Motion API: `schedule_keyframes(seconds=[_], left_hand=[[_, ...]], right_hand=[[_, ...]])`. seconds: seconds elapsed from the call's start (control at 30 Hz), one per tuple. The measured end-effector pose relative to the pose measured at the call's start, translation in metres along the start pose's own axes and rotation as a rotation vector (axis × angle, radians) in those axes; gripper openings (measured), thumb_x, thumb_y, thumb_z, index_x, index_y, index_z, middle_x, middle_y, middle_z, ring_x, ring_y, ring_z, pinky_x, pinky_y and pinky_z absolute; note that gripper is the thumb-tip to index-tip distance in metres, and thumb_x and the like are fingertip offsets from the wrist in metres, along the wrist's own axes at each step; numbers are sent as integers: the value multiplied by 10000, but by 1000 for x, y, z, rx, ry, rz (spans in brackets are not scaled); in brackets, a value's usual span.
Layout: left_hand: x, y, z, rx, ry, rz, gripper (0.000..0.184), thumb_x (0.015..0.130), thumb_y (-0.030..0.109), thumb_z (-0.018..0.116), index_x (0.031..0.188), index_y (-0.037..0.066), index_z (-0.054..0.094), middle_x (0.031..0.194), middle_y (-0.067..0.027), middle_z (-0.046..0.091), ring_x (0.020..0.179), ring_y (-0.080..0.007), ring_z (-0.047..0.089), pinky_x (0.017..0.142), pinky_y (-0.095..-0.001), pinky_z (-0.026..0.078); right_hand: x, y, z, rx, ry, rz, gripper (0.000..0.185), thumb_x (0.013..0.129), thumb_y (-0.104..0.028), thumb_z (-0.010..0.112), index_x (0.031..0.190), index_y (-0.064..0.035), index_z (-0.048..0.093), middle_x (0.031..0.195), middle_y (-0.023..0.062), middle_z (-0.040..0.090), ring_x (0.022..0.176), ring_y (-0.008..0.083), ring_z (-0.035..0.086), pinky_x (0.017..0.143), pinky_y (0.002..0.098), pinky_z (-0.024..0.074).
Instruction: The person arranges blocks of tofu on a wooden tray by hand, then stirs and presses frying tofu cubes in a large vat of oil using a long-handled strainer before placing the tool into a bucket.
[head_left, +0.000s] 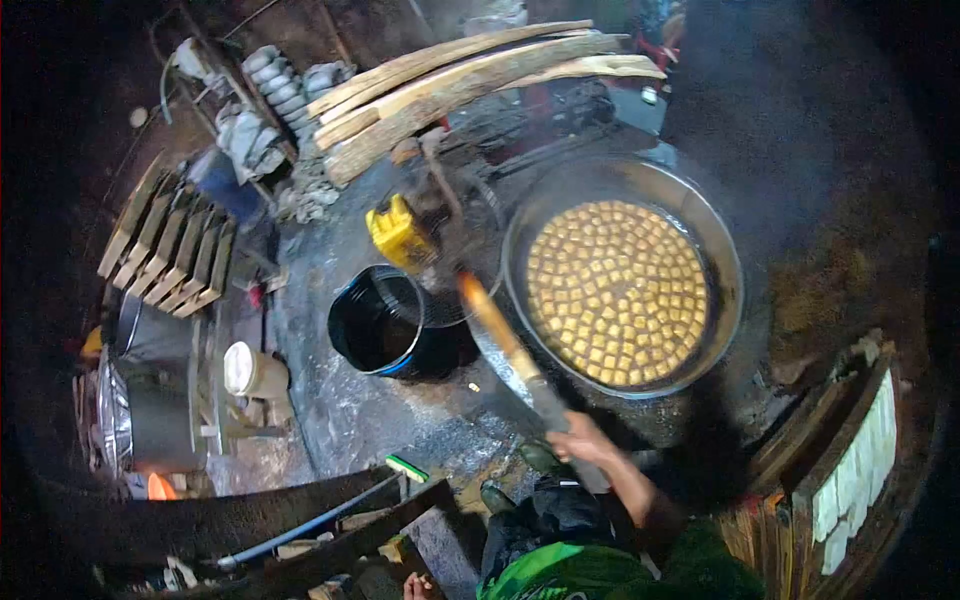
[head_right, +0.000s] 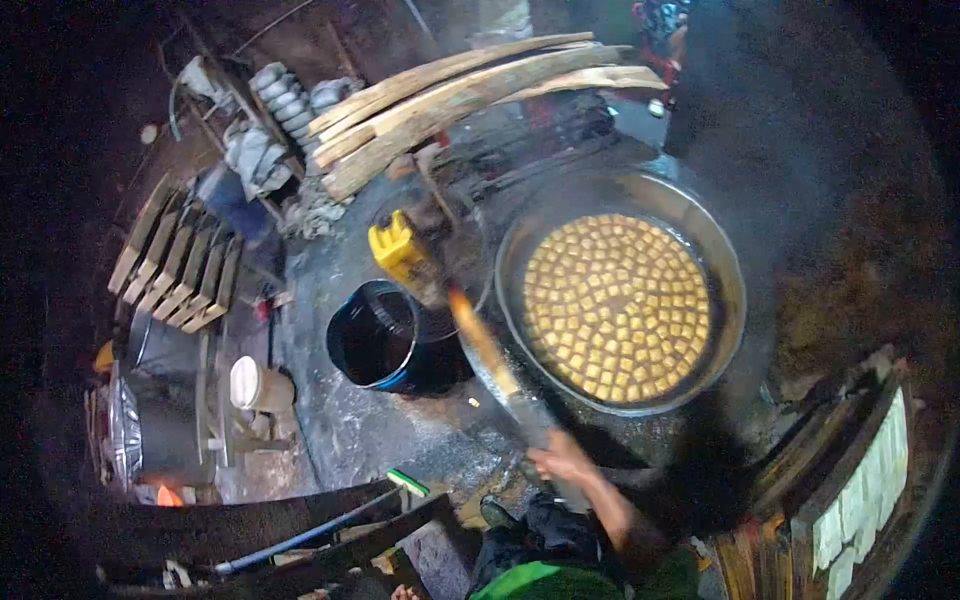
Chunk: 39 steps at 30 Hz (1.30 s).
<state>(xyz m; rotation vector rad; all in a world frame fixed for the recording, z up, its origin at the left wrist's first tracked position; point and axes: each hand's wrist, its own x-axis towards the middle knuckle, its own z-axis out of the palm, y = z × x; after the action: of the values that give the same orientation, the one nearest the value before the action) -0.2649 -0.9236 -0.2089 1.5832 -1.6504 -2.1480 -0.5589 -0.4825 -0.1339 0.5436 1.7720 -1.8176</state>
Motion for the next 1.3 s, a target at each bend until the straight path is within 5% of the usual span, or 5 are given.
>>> schedule_keyframes(seconds=[0.1, 0.17, 0.4, 1.07, 1.3], left_hand=[[23, 14, 21, 70, -180, -17, 125, 894, 213, 544, 933, 95, 550, 702, -4, 514, 571, -122, 446, 478, -256, 372], [79, -22, -18, 302, -499, -15, 267, 925, 271, 476, 1095, 76, 544, 904, -72, 578, 777, -187, 549, 655, -333, 470], [90, -42, -29, 392, -443, -374, 465, 953, 379, 329, 1284, 60, 400, 1273, -148, 406, 1152, -324, 396, 903, -513, 367], [69, 9, -14, -643, -994, -1028, 340, 939, 274, 434, 1208, 68, 470, 1032, -155, 552, 698, -304, 561, 464, -347, 438], [114, -4, 26, 387, -571, -314, 328, 938, 267, 432, 1190, 64, 489, 1058, -146, 548, 749, -298, 563, 531, -371, 447]], right_hand=[[-7, 78, -96, 760, 102, -295, 341, 779, -99, 614, 1092, -6, 514, 710, 40, 572, 503, 116, 507, 459, 275, 439], [-9, 72, -150, -715, 827, -263, 331, 755, -60, 600, 1071, -27, 508, 843, 102, 588, 616, 265, 577, 571, 356, 504], [113, 179, -359, -1371, 893, 152, 400, 799, -214, 506, 1129, 12, 499, 938, 182, 582, 858, 291, 561, 764, 422, 450], [127, 22, -147, -591, 665, 227, 440, 726, -146, 564, 1098, 82, 504, 1084, 280, 538, 1003, 412, 527, 875, 441, 421], [-14, 56, -116, -684, 811, 38, 351, 747, -26, 514, 1092, 31, 482, 982, 266, 540, 960, 437, 514, 830, 479, 418]])
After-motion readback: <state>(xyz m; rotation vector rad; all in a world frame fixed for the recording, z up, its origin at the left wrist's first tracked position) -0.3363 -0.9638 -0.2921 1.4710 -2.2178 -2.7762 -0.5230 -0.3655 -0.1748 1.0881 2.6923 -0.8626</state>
